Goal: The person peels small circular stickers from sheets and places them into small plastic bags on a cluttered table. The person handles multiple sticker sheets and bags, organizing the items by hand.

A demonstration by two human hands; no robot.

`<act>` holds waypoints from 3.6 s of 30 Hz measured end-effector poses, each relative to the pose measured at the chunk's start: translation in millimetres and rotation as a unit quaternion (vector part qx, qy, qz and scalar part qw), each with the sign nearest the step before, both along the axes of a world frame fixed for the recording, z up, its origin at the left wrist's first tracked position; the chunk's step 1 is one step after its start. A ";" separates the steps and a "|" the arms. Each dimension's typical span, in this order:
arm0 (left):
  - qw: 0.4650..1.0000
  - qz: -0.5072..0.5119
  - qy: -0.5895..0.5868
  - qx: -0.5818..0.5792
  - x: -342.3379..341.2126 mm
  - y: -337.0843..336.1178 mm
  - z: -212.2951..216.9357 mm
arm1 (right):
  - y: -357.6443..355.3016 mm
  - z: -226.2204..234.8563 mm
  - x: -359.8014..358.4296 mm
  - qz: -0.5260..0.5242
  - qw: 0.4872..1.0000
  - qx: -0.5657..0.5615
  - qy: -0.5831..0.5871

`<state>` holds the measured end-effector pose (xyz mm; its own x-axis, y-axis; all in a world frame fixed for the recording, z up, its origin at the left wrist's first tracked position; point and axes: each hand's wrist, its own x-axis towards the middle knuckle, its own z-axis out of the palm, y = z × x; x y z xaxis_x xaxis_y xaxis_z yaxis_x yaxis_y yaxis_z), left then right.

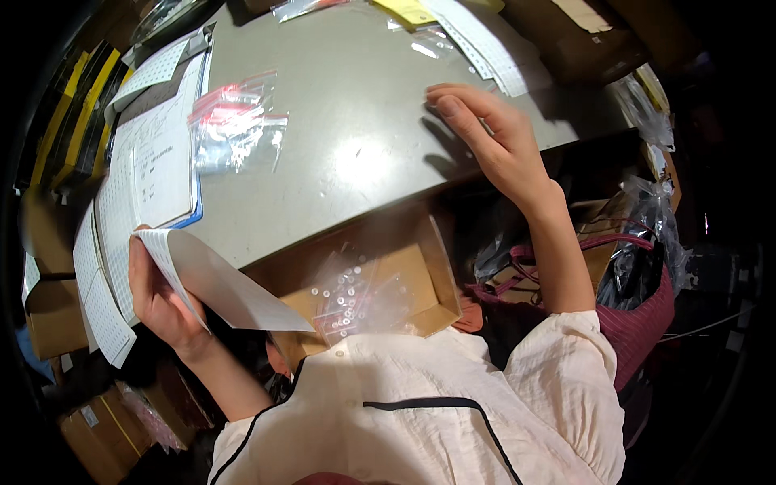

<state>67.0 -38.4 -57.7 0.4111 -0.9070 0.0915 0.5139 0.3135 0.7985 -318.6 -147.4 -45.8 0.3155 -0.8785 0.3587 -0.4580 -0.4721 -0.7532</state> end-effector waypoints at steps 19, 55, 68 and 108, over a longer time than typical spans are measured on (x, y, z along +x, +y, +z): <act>0.999 -0.002 -0.032 -0.001 -8.7 -6.4 4.7 | -64.1 -7.7 14.5 0.008 0.924 -0.104 0.368; 0.927 -0.080 -0.365 0.039 -78.5 2.3 7.0 | 32.3 44.7 113.1 0.202 0.941 -0.263 0.064; 0.969 -0.071 -0.233 0.031 -42.0 -0.5 1.7 | -7.1 16.2 37.5 0.093 0.974 -0.024 0.208; 0.979 -0.052 -0.195 0.023 -46.9 5.7 2.7 | 26.8 30.1 62.8 0.242 0.968 0.058 0.018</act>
